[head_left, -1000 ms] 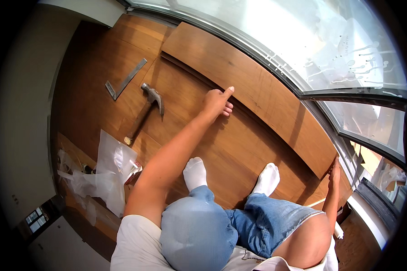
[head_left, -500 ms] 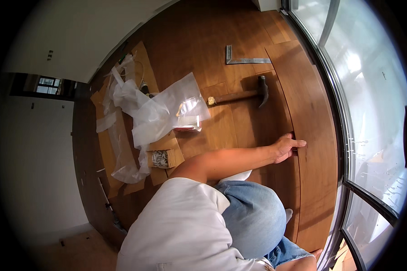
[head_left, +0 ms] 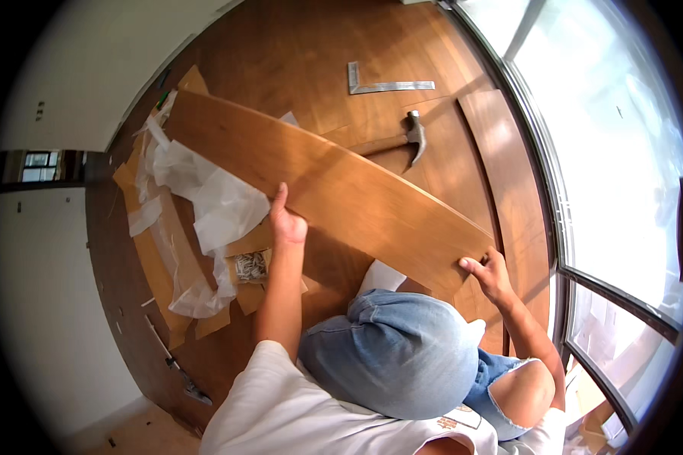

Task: The person measures a laminate plank with a square and pencil, cuts it using a table saw, and then fits it onto the floor. They apply glue to a thin wooden strip and position it against the floor near a window.

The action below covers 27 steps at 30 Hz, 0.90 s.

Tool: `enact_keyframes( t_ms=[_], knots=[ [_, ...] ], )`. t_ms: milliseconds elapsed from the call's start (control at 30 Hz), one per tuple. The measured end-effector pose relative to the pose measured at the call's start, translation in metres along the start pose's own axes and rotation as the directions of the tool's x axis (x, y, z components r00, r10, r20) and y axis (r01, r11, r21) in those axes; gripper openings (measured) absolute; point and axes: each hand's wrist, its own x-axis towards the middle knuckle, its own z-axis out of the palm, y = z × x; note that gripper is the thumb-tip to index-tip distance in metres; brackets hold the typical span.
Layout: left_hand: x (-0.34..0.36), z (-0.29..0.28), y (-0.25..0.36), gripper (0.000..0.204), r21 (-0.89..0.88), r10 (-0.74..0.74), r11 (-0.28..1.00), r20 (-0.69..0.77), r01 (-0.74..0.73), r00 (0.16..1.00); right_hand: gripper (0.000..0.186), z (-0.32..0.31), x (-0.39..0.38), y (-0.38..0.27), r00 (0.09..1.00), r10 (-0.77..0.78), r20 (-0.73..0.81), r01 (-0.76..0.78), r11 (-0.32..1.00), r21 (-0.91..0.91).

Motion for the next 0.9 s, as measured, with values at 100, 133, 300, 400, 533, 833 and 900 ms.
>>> enact_keyframes(
  t_ms=[100,133,300,400,533,833,900],
  knots=[
    [0.02,-0.081,0.05,0.046,0.04,-0.049,0.998,-0.054,0.051,0.997,0.052,0.017,0.054,0.028,0.975,0.032,0.221,0.065,0.905,-0.42],
    [0.03,-0.103,0.074,0.045,0.058,-0.051,0.997,-0.081,0.056,0.995,0.051,0.014,0.052,0.023,0.958,0.008,0.285,0.127,0.882,-0.453],
    [0.045,-0.183,0.174,0.046,0.302,0.023,0.952,-0.255,0.057,0.967,0.026,-0.033,0.026,0.079,0.995,-0.054,0.084,0.098,0.683,-0.724],
    [0.033,-0.228,0.229,0.048,0.311,0.031,0.947,-0.339,0.081,0.94,0.021,-0.078,0.006,0.113,0.948,-0.168,-0.269,-0.112,0.616,-0.78],
    [0.025,-0.263,0.248,0.05,0.407,0.125,0.909,-0.473,0.091,0.872,0.043,-0.126,-0.022,0.134,0.792,-0.352,-0.499,-0.41,0.3,-0.861],
    [0.02,-0.297,0.225,0.057,0.403,0.213,0.91,-0.656,0.097,0.724,0.071,-0.176,-0.017,0.13,0.73,0.029,-0.683,-0.648,0.346,-0.678],
    [0.016,-0.308,0.225,0.057,0.444,0.234,0.892,-0.616,0.086,0.752,0.065,-0.174,-0.008,0.127,0.701,0.052,-0.711,-0.67,0.389,-0.632]
  ],
)
